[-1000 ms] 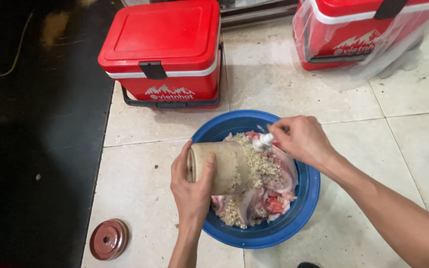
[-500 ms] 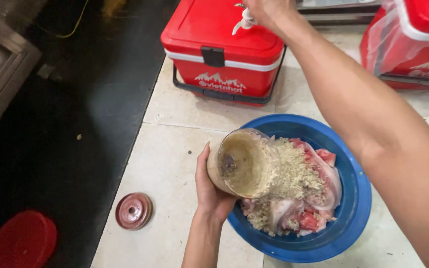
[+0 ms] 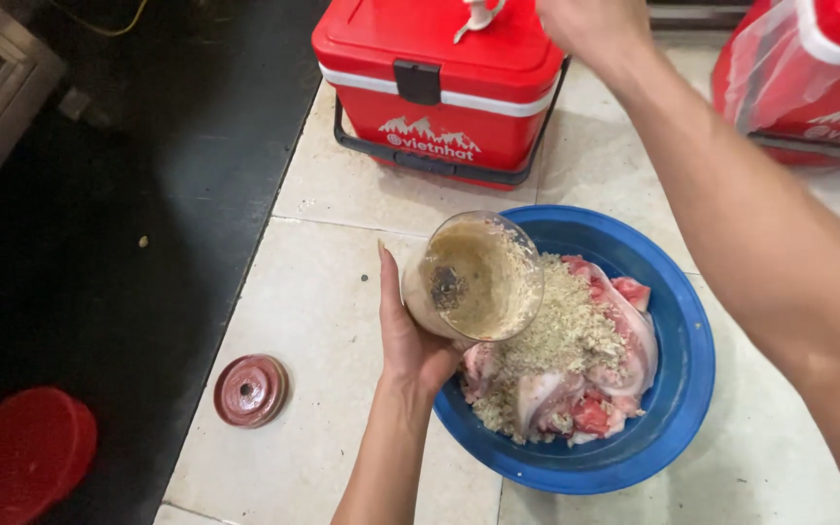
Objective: Seasoning raw pork meat in a large blue basin using minced ingredients and liquid seasonings.
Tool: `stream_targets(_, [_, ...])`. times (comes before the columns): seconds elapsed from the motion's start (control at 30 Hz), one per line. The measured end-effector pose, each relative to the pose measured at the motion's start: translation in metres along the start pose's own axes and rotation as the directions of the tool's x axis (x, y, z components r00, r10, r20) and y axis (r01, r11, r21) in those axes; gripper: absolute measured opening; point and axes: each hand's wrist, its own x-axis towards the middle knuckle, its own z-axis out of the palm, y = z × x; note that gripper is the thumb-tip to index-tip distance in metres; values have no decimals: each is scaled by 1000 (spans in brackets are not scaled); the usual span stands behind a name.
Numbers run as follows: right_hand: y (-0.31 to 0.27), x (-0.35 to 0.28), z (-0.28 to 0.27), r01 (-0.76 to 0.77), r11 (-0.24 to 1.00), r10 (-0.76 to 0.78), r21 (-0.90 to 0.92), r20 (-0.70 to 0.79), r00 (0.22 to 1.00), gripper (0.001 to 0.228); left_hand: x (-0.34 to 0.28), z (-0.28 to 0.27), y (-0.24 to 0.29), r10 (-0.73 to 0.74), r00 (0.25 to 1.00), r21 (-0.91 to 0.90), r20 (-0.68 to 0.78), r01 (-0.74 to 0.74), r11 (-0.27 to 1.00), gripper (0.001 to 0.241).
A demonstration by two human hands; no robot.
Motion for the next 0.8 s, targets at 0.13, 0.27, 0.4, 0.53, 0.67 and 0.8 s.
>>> stream_targets(0.13, [-75, -96, -36, -225, 920, 201, 321, 107, 974, 37, 11, 13, -10, 110, 993, 212, 29, -114, 970, 82])
stream_targets(0.27, [-120, -177, -55, -695, 420, 527, 583, 467, 710, 54, 26, 11, -30, 482, 866, 548, 129, -468, 693, 71])
stream_targets(0.4, [-118, -194, -63, -747, -133, 525, 651, 686, 504, 68, 17, 25, -45, 537, 753, 726, 380, -602, 332, 67])
stream_targets(0.53, [-126, -208, -66, -657, -193, 435, 729, 664, 608, 77, 13, 41, -51, 483, 791, 714, 376, -579, 392, 65])
stream_targets(0.67, [-142, -223, -50, -659, 72, 462, 748, 561, 687, 66, 17, 46, -49, 438, 864, 667, 249, -480, 570, 62])
stream_targets(0.8, [-121, -249, -32, -640, 357, 384, 680, 518, 764, 55, 34, 36, -46, 398, 900, 606, 180, -420, 675, 59])
